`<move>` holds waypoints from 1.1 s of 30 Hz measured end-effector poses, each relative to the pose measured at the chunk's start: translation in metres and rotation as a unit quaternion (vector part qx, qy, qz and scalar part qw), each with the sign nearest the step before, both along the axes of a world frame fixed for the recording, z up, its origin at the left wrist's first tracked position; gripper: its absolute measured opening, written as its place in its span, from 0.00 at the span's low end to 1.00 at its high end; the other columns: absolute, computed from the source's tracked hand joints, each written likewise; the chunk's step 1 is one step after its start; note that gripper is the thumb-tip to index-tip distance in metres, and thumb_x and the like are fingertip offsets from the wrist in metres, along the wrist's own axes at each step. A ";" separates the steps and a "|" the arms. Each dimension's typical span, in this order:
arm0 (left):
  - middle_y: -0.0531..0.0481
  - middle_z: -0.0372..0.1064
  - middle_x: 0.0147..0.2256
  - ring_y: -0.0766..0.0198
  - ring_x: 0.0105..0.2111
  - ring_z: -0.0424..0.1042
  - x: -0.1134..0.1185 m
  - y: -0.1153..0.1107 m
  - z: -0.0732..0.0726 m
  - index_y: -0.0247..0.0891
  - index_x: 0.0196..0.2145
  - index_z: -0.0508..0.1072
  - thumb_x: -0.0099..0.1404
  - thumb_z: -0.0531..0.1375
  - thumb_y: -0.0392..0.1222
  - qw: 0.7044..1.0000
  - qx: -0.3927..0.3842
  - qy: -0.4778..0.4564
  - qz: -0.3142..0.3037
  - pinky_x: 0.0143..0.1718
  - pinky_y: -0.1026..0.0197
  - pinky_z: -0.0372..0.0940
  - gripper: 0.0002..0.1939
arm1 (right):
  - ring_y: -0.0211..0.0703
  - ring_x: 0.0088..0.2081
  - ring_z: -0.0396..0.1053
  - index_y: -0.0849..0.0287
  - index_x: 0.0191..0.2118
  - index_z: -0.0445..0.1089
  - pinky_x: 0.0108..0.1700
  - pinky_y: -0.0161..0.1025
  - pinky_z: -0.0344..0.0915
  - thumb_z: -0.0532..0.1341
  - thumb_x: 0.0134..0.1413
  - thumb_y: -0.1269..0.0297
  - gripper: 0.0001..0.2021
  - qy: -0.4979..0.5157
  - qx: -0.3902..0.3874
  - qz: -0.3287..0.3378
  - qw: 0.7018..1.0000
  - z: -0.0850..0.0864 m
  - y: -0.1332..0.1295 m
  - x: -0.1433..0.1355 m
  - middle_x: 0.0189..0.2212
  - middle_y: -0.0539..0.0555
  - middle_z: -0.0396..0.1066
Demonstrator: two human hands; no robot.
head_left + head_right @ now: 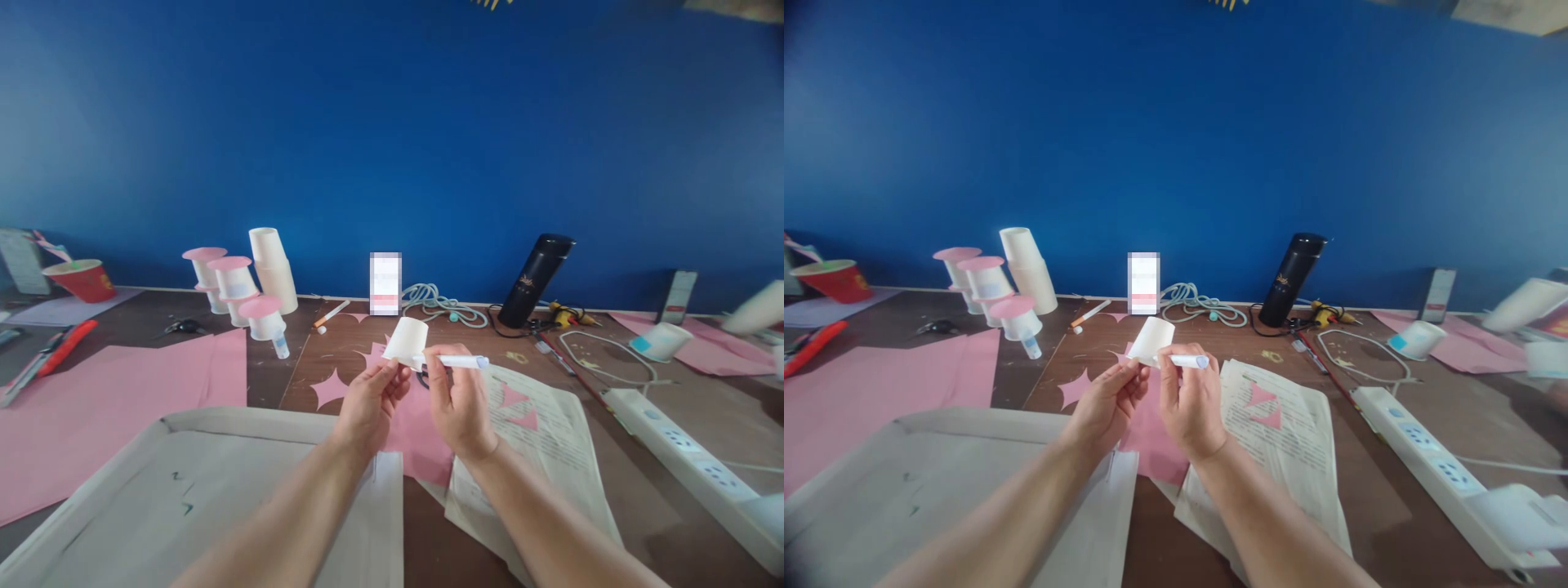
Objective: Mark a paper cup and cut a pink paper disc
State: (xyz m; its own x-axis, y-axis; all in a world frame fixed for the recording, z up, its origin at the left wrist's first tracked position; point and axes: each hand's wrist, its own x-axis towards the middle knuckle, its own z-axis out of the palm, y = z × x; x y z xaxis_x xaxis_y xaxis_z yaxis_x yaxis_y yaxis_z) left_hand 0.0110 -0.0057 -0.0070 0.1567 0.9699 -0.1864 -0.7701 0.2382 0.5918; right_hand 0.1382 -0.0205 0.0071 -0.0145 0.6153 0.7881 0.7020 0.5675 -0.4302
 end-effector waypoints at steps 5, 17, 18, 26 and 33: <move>0.49 0.71 0.27 0.72 0.28 0.71 0.000 0.000 0.000 0.30 0.28 0.74 0.56 0.65 0.32 1.000 -0.001 -0.011 0.000 0.32 0.71 0.68 0.02 | 0.45 0.38 0.68 0.58 0.38 0.65 0.41 0.44 0.62 0.51 0.63 0.67 0.06 0.007 0.012 -0.011 1.000 0.000 0.001 0.000 0.33 0.55 0.70; 0.48 0.69 0.27 0.73 0.26 0.70 -0.004 0.001 0.004 0.28 0.29 0.73 0.62 0.58 0.29 0.999 -0.040 -0.036 -0.001 0.29 0.72 0.69 0.05 | 0.41 0.32 0.69 0.56 0.43 0.67 0.36 0.40 0.66 0.53 0.63 0.61 0.09 0.199 -0.021 0.000 0.980 0.003 0.006 0.003 0.32 0.53 0.70; 0.48 0.70 0.27 0.73 0.27 0.71 -0.005 0.000 0.005 0.28 0.29 0.73 0.62 0.58 0.29 0.998 -0.041 -0.042 -0.003 0.29 0.72 0.69 0.05 | 0.41 0.30 0.69 0.56 0.46 0.65 0.34 0.40 0.66 0.53 0.63 0.58 0.11 0.252 -0.049 0.012 0.966 0.001 0.009 0.005 0.31 0.52 0.70; 0.48 0.70 0.27 0.71 0.25 0.71 -0.005 -0.004 0.008 0.28 0.29 0.73 0.61 0.59 0.28 0.993 -0.067 -0.074 -0.056 0.25 0.72 0.69 0.03 | 0.46 0.35 0.74 0.58 0.50 0.64 0.33 0.40 0.70 0.55 0.54 0.41 0.27 0.451 -0.271 0.078 0.847 -0.023 0.030 0.009 0.35 0.55 0.74; 0.46 0.72 0.27 0.71 0.26 0.73 -0.003 -0.004 0.005 0.27 0.30 0.74 0.61 0.61 0.30 0.995 -0.046 -0.033 -0.079 0.30 0.71 0.71 0.03 | 0.45 0.35 0.74 0.57 0.49 0.65 0.36 0.39 0.71 0.64 0.46 0.43 0.29 0.458 -0.310 0.057 0.831 -0.024 0.024 -0.001 0.34 0.52 0.75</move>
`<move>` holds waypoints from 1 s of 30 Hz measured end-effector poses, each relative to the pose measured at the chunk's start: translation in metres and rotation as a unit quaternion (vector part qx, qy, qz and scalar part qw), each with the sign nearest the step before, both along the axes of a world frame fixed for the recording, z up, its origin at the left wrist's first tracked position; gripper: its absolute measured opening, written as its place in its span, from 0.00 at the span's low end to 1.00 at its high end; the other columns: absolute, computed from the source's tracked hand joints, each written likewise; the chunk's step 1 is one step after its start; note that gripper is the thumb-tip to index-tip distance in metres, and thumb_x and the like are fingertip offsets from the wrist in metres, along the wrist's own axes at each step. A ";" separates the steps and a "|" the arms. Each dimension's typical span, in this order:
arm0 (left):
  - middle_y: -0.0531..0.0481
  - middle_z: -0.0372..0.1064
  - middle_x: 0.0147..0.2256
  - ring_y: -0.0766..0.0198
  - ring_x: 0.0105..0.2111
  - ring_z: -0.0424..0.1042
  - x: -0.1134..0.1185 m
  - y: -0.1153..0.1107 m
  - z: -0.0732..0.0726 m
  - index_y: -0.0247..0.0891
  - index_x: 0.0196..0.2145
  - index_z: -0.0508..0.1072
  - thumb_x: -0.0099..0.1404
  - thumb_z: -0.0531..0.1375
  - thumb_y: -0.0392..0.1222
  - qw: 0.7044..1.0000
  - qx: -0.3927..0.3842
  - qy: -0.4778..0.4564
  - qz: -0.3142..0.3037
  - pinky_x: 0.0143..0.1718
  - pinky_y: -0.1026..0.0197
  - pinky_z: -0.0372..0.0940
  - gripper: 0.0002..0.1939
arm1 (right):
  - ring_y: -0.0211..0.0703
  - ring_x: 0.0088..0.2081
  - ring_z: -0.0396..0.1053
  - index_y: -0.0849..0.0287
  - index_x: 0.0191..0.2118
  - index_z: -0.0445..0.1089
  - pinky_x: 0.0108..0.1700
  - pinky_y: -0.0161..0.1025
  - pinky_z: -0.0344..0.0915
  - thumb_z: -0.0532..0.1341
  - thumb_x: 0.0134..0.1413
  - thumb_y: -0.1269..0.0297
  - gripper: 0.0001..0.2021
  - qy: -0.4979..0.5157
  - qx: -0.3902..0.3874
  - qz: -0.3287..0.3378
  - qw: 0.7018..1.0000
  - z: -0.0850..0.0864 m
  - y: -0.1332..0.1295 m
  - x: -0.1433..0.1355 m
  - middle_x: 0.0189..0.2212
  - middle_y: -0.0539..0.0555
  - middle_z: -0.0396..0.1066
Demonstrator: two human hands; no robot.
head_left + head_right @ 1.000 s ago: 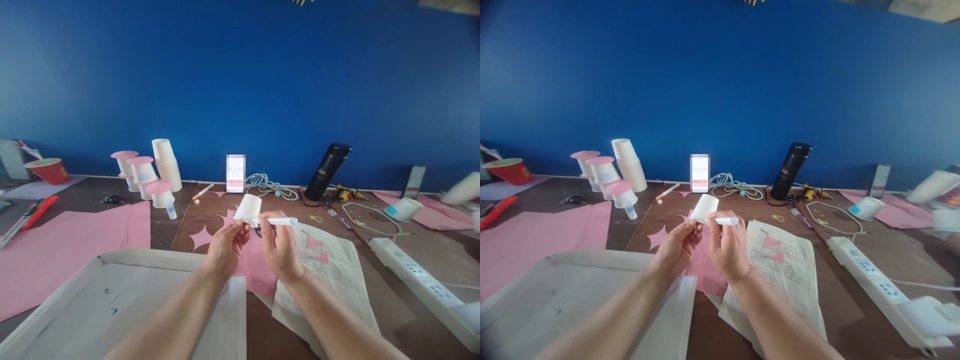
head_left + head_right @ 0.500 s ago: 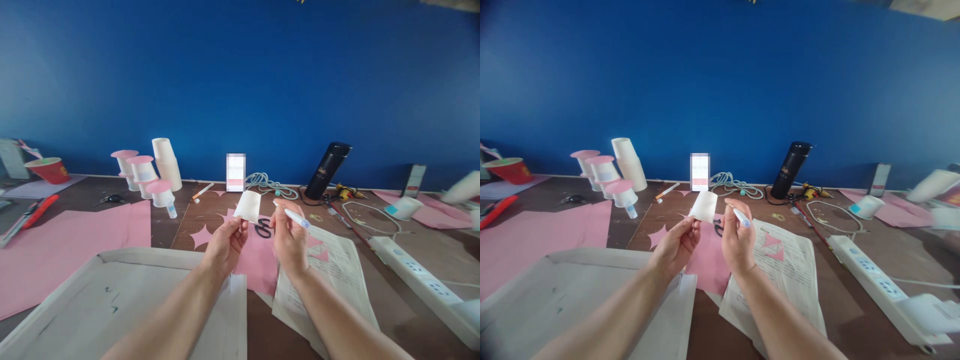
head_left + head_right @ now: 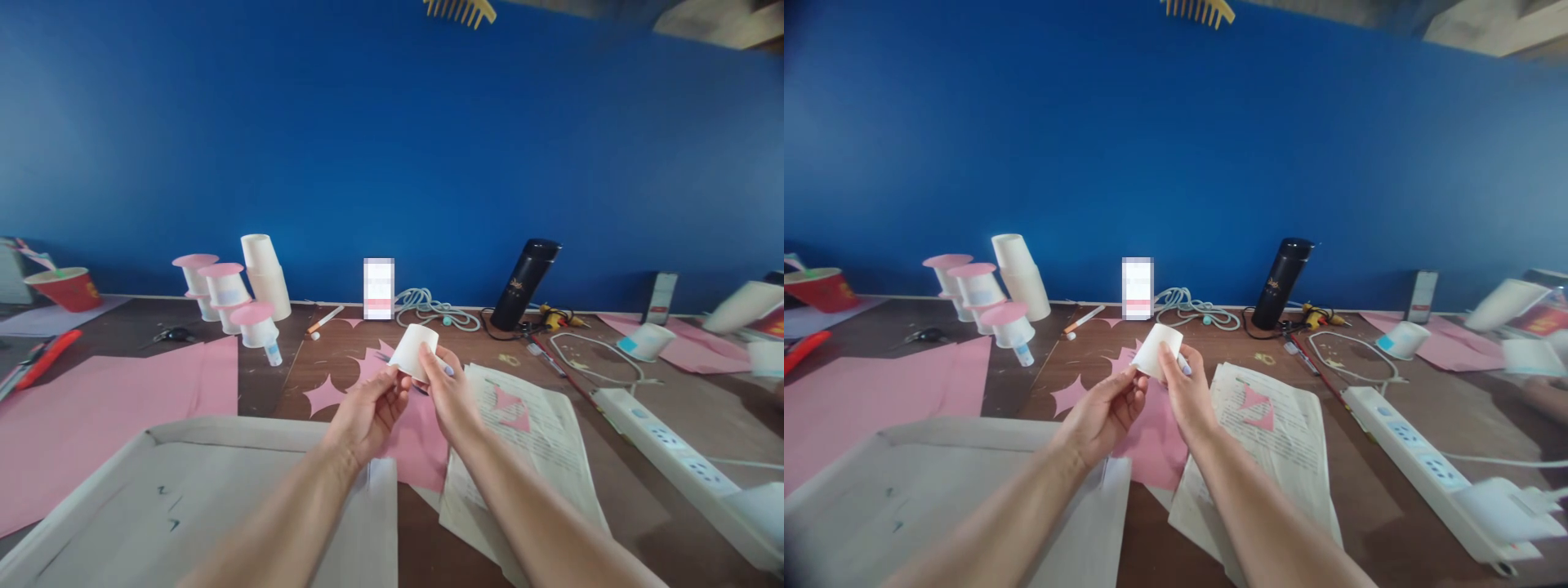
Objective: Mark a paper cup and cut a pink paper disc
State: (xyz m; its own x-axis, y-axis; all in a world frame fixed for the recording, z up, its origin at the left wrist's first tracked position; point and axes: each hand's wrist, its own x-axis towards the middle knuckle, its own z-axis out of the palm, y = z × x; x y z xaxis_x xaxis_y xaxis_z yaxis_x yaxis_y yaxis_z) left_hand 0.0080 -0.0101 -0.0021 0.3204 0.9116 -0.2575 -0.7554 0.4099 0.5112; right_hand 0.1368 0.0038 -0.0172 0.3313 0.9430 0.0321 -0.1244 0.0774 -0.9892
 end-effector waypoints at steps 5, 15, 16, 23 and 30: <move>0.45 0.75 0.30 0.69 0.30 0.74 0.004 -0.001 -0.005 0.29 0.34 0.76 0.57 0.65 0.33 0.997 0.060 0.045 -0.030 0.34 0.71 0.71 0.06 | 0.47 0.34 0.74 0.58 0.47 0.65 0.35 0.39 0.71 0.65 0.44 0.43 0.29 -0.040 0.000 -0.025 0.999 0.008 -0.003 0.001 0.34 0.52 0.75; 0.47 0.73 0.29 0.71 0.29 0.73 0.001 0.004 -0.003 0.30 0.30 0.75 0.58 0.64 0.33 0.997 0.030 0.045 0.056 0.34 0.71 0.71 0.02 | 0.41 0.36 0.72 0.56 0.54 0.59 0.39 0.42 0.70 0.58 0.58 0.56 0.20 -0.150 0.241 -0.127 0.950 0.015 -0.004 0.010 0.38 0.54 0.71; 0.47 0.73 0.29 0.72 0.29 0.73 0.000 0.004 -0.003 0.30 0.29 0.75 0.58 0.65 0.33 0.997 0.032 0.043 0.057 0.34 0.71 0.71 0.03 | 0.39 0.33 0.71 0.56 0.53 0.61 0.37 0.41 0.69 0.55 0.61 0.57 0.16 -0.171 0.266 -0.110 0.942 0.017 -0.007 0.010 0.35 0.53 0.71; 0.48 0.73 0.28 0.71 0.30 0.72 0.002 0.004 -0.004 0.30 0.30 0.76 0.54 0.68 0.35 0.995 0.061 0.049 0.064 0.33 0.71 0.68 0.06 | 0.44 0.40 0.70 0.55 0.45 0.70 0.42 0.42 0.68 0.56 0.61 0.65 0.09 -0.357 0.323 0.005 0.876 0.028 -0.029 0.003 0.39 0.55 0.72; 0.48 0.73 0.29 0.71 0.30 0.72 0.002 0.005 -0.007 0.30 0.31 0.77 0.55 0.68 0.37 0.994 0.082 0.052 0.055 0.35 0.70 0.67 0.07 | 0.43 0.37 0.71 0.56 0.43 0.70 0.37 0.40 0.68 0.57 0.60 0.66 0.07 -0.397 0.311 0.001 0.863 0.028 -0.028 0.003 0.36 0.54 0.72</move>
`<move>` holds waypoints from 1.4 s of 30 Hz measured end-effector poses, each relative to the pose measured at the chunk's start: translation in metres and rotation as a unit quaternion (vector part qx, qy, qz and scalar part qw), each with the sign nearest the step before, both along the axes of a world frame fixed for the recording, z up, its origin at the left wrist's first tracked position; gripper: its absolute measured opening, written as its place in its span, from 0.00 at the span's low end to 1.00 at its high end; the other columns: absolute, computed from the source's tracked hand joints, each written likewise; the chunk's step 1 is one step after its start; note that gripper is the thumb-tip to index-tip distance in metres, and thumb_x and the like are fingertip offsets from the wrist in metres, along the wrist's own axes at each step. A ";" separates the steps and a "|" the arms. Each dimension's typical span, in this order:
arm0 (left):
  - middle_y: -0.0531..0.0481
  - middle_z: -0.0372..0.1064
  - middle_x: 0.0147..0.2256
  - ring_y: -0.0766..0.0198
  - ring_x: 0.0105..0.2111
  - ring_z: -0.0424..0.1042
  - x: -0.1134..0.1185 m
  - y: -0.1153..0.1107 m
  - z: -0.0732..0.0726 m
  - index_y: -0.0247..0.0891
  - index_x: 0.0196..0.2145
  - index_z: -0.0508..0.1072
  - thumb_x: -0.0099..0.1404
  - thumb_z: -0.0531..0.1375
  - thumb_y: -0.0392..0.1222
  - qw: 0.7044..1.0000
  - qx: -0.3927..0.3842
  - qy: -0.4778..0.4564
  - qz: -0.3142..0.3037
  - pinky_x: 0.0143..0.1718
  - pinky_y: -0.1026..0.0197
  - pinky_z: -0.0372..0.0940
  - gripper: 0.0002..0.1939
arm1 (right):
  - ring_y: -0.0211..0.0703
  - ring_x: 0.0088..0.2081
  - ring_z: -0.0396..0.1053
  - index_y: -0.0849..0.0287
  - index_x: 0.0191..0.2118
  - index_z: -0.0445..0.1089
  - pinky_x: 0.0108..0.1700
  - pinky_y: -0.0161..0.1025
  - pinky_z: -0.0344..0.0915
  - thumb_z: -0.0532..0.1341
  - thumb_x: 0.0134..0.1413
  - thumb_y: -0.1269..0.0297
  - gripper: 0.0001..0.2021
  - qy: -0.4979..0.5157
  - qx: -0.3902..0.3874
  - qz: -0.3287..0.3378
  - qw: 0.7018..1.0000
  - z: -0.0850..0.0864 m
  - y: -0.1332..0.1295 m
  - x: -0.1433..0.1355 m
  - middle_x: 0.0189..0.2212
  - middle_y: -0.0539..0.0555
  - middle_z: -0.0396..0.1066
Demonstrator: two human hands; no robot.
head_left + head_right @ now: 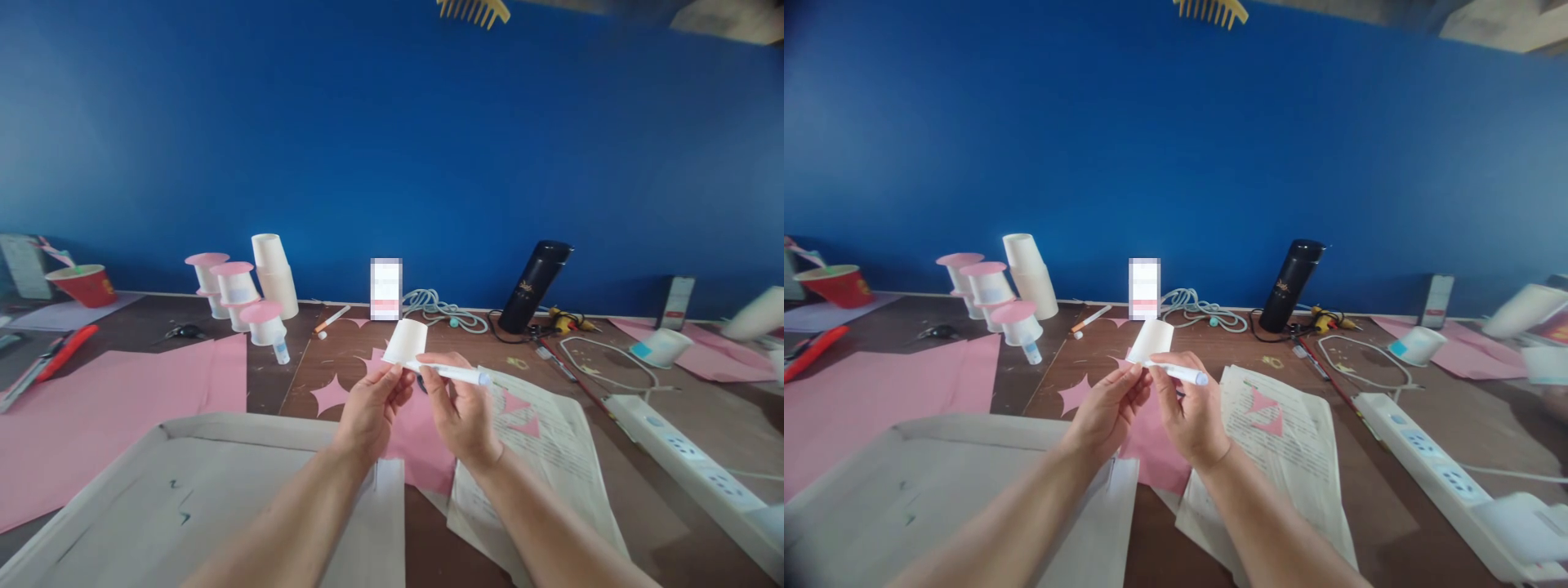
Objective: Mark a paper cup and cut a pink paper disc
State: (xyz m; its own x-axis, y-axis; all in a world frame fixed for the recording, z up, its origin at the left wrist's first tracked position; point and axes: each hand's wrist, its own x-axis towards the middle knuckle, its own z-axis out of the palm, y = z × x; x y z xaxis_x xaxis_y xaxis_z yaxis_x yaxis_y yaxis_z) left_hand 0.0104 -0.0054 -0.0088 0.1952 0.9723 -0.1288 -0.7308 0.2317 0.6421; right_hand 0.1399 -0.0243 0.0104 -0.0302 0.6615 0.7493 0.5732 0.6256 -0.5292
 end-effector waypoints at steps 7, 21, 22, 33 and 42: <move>0.48 0.73 0.29 0.71 0.31 0.72 0.000 -0.001 0.000 0.31 0.31 0.77 0.54 0.68 0.37 1.000 -0.001 0.003 0.000 0.35 0.71 0.67 0.07 | 0.43 0.38 0.71 0.57 0.43 0.69 0.41 0.41 0.67 0.56 0.61 0.68 0.07 -0.026 0.026 -0.009 0.999 0.000 0.002 -0.001 0.37 0.54 0.73; 0.49 0.72 0.28 0.71 0.30 0.72 0.000 -0.001 0.001 0.31 0.30 0.77 0.53 0.69 0.37 1.000 -0.009 -0.009 0.005 0.33 0.71 0.67 0.08 | 0.44 0.38 0.71 0.57 0.41 0.69 0.41 0.43 0.64 0.55 0.62 0.67 0.07 -0.055 0.031 -0.031 0.998 0.001 0.003 -0.002 0.36 0.54 0.74; 0.49 0.72 0.28 0.71 0.30 0.72 0.000 -0.001 0.001 0.31 0.30 0.76 0.53 0.69 0.37 1.000 -0.008 -0.008 0.004 0.33 0.71 0.67 0.08 | 0.44 0.38 0.70 0.57 0.41 0.69 0.41 0.43 0.64 0.55 0.62 0.67 0.07 -0.053 0.033 -0.034 0.997 0.001 0.003 -0.002 0.36 0.54 0.74; 0.48 0.71 0.28 0.72 0.29 0.71 -0.002 0.000 0.002 0.29 0.30 0.75 0.57 0.65 0.34 1.000 -0.024 -0.016 0.012 0.32 0.71 0.67 0.04 | 0.44 0.37 0.70 0.58 0.40 0.69 0.42 0.43 0.63 0.54 0.62 0.67 0.07 -0.054 0.041 -0.044 0.997 0.000 0.002 -0.005 0.34 0.55 0.73; 0.49 0.71 0.28 0.73 0.28 0.71 -0.002 -0.001 0.003 0.30 0.29 0.75 0.58 0.64 0.33 0.999 -0.033 -0.018 0.015 0.31 0.71 0.68 0.02 | 0.44 0.37 0.70 0.58 0.39 0.69 0.42 0.43 0.63 0.54 0.62 0.67 0.07 -0.051 0.048 -0.070 0.995 0.002 0.002 -0.001 0.35 0.56 0.73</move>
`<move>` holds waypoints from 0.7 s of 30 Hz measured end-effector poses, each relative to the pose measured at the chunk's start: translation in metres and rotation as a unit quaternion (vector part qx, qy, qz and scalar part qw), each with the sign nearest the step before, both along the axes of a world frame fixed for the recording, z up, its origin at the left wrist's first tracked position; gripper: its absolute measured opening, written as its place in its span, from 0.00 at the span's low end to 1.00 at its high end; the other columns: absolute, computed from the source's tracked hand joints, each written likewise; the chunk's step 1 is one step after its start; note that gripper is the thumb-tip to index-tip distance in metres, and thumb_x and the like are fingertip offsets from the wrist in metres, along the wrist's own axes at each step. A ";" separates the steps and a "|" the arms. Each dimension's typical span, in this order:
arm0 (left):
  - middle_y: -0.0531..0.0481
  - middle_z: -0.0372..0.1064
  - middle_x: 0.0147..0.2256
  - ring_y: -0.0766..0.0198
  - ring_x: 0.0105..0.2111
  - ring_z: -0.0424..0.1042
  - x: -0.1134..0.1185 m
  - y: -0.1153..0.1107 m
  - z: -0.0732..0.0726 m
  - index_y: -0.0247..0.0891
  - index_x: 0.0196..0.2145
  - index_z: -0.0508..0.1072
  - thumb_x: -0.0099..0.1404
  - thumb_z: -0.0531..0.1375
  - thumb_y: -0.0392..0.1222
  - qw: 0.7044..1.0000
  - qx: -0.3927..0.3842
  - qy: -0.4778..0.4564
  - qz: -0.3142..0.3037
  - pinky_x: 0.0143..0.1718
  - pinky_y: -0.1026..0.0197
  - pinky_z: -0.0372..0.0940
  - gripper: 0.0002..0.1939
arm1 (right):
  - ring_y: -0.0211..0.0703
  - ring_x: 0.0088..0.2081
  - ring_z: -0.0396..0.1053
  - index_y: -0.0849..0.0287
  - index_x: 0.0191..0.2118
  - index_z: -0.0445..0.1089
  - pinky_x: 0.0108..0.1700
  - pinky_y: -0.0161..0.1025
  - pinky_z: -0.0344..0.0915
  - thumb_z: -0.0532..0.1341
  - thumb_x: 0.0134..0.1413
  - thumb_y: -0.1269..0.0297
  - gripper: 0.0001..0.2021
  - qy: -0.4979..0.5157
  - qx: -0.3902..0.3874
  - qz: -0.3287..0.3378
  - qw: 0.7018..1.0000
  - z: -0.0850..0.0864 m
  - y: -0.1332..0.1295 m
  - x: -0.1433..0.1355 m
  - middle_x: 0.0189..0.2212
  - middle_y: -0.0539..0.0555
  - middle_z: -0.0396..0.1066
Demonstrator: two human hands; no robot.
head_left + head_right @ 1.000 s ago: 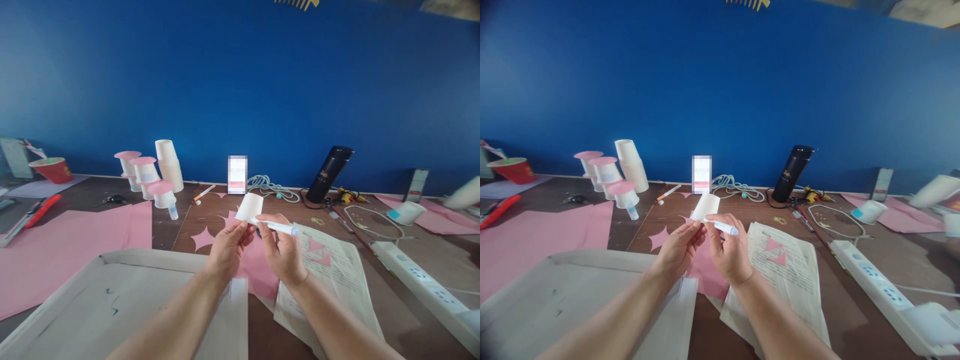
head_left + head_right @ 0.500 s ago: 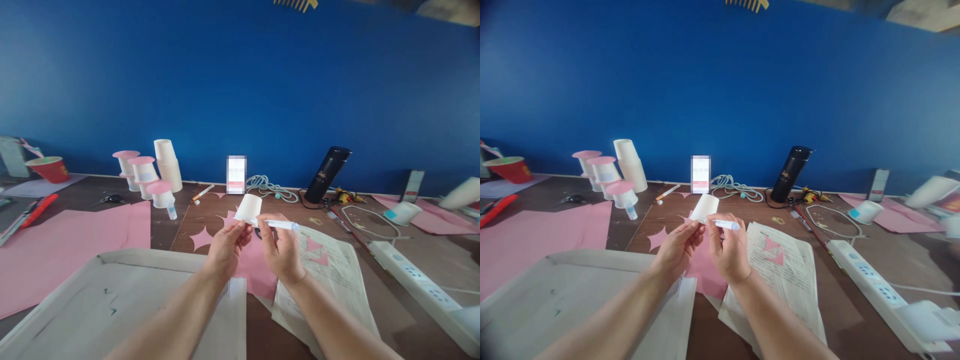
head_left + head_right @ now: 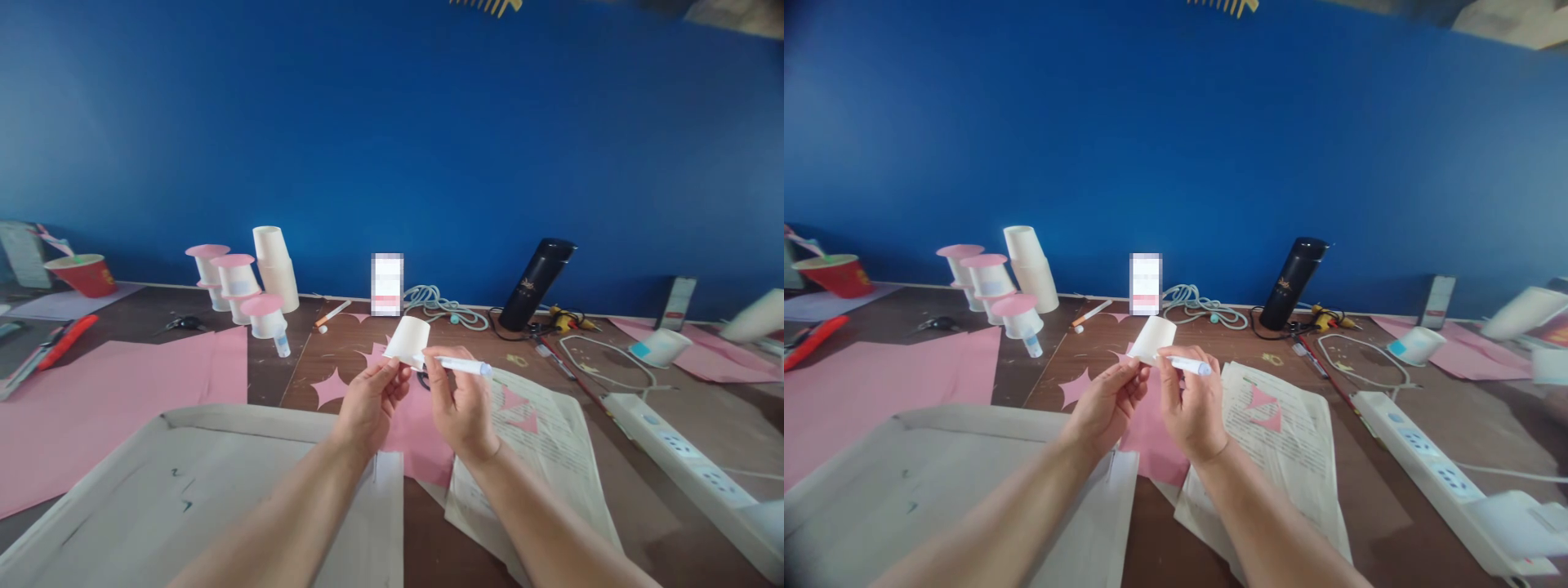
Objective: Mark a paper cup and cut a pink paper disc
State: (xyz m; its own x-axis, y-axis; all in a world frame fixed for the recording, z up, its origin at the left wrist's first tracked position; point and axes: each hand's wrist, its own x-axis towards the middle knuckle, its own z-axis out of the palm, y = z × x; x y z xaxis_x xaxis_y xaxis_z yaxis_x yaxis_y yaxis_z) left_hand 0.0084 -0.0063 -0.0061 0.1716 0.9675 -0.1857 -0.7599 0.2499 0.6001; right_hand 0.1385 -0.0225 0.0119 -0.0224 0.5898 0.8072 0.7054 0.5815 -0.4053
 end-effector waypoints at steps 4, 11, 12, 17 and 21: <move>0.48 0.71 0.28 0.73 0.28 0.71 -0.001 0.001 -0.001 0.29 0.30 0.75 0.59 0.63 0.32 1.000 -0.006 -0.005 0.008 0.30 0.72 0.68 0.02 | 0.43 0.37 0.70 0.59 0.39 0.69 0.42 0.43 0.63 0.54 0.62 0.67 0.07 0.002 -0.006 0.006 1.000 0.002 0.000 0.000 0.34 0.55 0.73; 0.48 0.70 0.28 0.73 0.27 0.71 0.000 0.002 0.002 0.28 0.30 0.74 0.60 0.61 0.30 1.000 -0.019 -0.013 0.016 0.29 0.72 0.68 0.03 | 0.42 0.34 0.71 0.57 0.41 0.71 0.37 0.41 0.65 0.56 0.61 0.64 0.08 0.059 -0.033 0.023 0.997 0.001 -0.001 -0.002 0.34 0.54 0.74; 0.48 0.70 0.27 0.73 0.27 0.71 -0.001 0.002 0.002 0.28 0.30 0.74 0.61 0.60 0.30 0.999 -0.023 -0.017 0.017 0.29 0.72 0.68 0.03 | 0.40 0.30 0.70 0.57 0.42 0.70 0.34 0.39 0.65 0.56 0.61 0.63 0.08 0.103 -0.051 0.030 0.993 0.000 0.000 -0.001 0.32 0.53 0.74; 0.49 0.70 0.27 0.73 0.27 0.71 -0.002 0.001 0.007 0.29 0.30 0.73 0.62 0.59 0.30 0.998 -0.040 -0.054 0.015 0.29 0.72 0.69 0.03 | 0.37 0.26 0.70 0.55 0.43 0.66 0.32 0.36 0.67 0.59 0.58 0.55 0.11 0.393 -0.123 0.020 0.911 -0.007 0.018 0.007 0.30 0.49 0.73; 0.48 0.70 0.27 0.72 0.26 0.71 -0.003 -0.002 0.009 0.29 0.30 0.72 0.62 0.59 0.29 0.994 -0.055 -0.093 -0.022 0.27 0.72 0.69 0.03 | 0.42 0.33 0.74 0.54 0.43 0.65 0.35 0.40 0.69 0.64 0.50 0.49 0.18 0.514 -0.254 0.102 0.813 -0.015 0.031 0.009 0.34 0.51 0.75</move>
